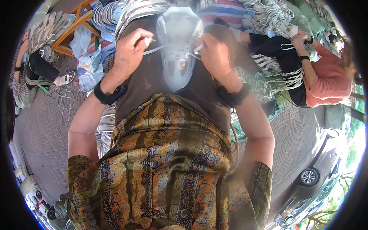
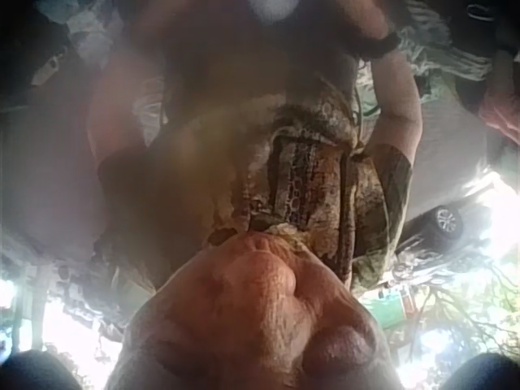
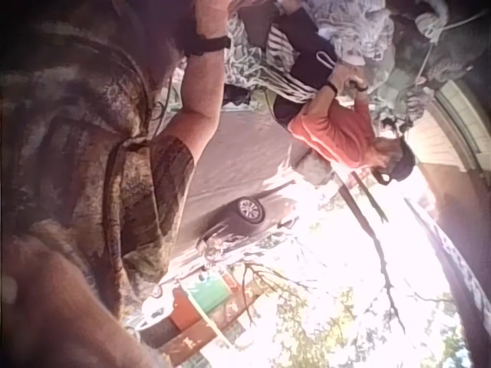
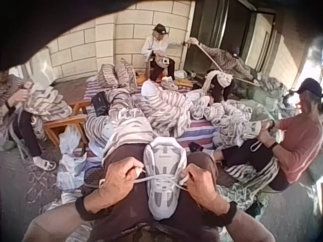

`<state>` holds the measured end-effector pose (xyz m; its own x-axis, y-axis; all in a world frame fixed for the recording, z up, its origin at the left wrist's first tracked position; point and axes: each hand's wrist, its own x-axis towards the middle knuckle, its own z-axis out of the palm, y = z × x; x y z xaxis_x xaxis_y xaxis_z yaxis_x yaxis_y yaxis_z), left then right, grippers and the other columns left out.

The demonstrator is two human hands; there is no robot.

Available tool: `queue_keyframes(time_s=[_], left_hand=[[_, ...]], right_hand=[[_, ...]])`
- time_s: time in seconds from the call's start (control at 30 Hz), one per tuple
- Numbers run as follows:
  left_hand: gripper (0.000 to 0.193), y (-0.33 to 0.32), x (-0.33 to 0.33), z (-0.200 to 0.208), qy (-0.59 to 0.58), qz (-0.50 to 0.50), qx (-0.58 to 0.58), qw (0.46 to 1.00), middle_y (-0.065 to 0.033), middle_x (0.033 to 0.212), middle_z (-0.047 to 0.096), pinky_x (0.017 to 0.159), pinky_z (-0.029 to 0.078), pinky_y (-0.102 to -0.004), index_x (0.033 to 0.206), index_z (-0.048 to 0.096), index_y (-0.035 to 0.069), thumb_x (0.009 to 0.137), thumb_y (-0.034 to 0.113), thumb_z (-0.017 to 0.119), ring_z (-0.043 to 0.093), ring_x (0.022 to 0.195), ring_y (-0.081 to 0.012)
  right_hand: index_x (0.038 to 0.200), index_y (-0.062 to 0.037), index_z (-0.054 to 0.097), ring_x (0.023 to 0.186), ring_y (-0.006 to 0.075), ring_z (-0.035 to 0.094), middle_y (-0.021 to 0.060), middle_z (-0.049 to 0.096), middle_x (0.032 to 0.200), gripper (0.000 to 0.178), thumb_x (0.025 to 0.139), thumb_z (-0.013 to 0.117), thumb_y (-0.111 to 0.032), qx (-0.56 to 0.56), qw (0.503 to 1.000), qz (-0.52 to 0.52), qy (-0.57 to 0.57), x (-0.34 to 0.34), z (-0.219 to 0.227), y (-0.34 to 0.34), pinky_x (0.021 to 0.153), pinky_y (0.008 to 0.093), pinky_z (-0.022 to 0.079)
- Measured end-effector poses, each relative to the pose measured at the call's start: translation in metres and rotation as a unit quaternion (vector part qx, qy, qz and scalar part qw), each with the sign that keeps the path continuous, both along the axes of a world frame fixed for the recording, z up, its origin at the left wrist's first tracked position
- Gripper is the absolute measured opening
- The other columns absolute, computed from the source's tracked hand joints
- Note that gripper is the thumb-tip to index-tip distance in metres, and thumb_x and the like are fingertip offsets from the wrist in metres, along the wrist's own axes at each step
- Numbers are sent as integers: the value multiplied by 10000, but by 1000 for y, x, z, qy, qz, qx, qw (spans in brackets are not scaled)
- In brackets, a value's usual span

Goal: The person sits cross-legged on the ground and repeatedly threads white shoelaces through the eyelets of a white sneaker resting on their lap. They pull the laces tight and adjust the tongue, repeating the lacing process multiple times without completing a final knot.

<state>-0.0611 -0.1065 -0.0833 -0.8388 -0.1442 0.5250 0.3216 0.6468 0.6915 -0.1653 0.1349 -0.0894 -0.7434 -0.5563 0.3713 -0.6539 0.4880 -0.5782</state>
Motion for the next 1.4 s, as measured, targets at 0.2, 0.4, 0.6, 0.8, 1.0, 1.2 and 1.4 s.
queue_keyframes(time_s=[0.2,0.4,0.6,0.8,1.0,1.2,1.4], left_hand=[[149,1,-11,-3,-118,8,22,993,-85,789,650,650,477,-287,999,627,50,861,36,572,596,675,-166],[73,15,-18,-4,-44,-28,40,998,-139,737,635,611,484,-356,912,624,40,845,42,595,630,658,-262],[90,12,-20,-17,-22,-41,-22,999,-148,752,622,643,499,-373,924,583,41,840,13,567,631,692,-310],[175,9,-16,-18,-25,-46,-17,999,-165,898,644,732,500,-357,1012,615,44,860,127,587,626,814,-347],[145,7,-17,-9,-77,-39,-19,996,-162,877,633,731,502,-360,977,601,44,846,104,589,620,801,-354],[160,8,-14,-18,-31,-47,-52,997,-167,895,631,733,508,-388,993,597,42,844,100,584,617,835,-372],[120,12,-23,-15,33,-65,-129,989,-171,788,611,665,496,-433,926,564,27,809,1,566,616,739,-349]], right_hand=[[879,-55,555,776,383,623,142,647,851,130,782,523,25,88,992,6,92,4,9,-6,666,452,491],[894,-47,543,791,384,624,156,630,858,141,774,510,18,155,979,27,133,1,12,-11,670,471,484],[903,-34,602,725,338,646,176,647,800,73,849,554,-27,77,996,42,11,-4,15,-3,639,395,489],[919,-35,602,706,319,645,176,643,790,82,851,557,-32,70,997,39,-17,-7,12,-2,633,383,486],[917,-38,601,688,310,634,171,634,771,93,842,549,-23,61,997,42,-15,-6,14,-2,631,380,480],[918,-44,599,670,283,619,156,627,763,104,836,546,-11,61,997,40,-22,-7,13,-1,623,367,472],[1026,-76,574,691,274,631,141,636,773,207,836,555,2,19,999,39,7,-7,7,-2,627,354,490]])
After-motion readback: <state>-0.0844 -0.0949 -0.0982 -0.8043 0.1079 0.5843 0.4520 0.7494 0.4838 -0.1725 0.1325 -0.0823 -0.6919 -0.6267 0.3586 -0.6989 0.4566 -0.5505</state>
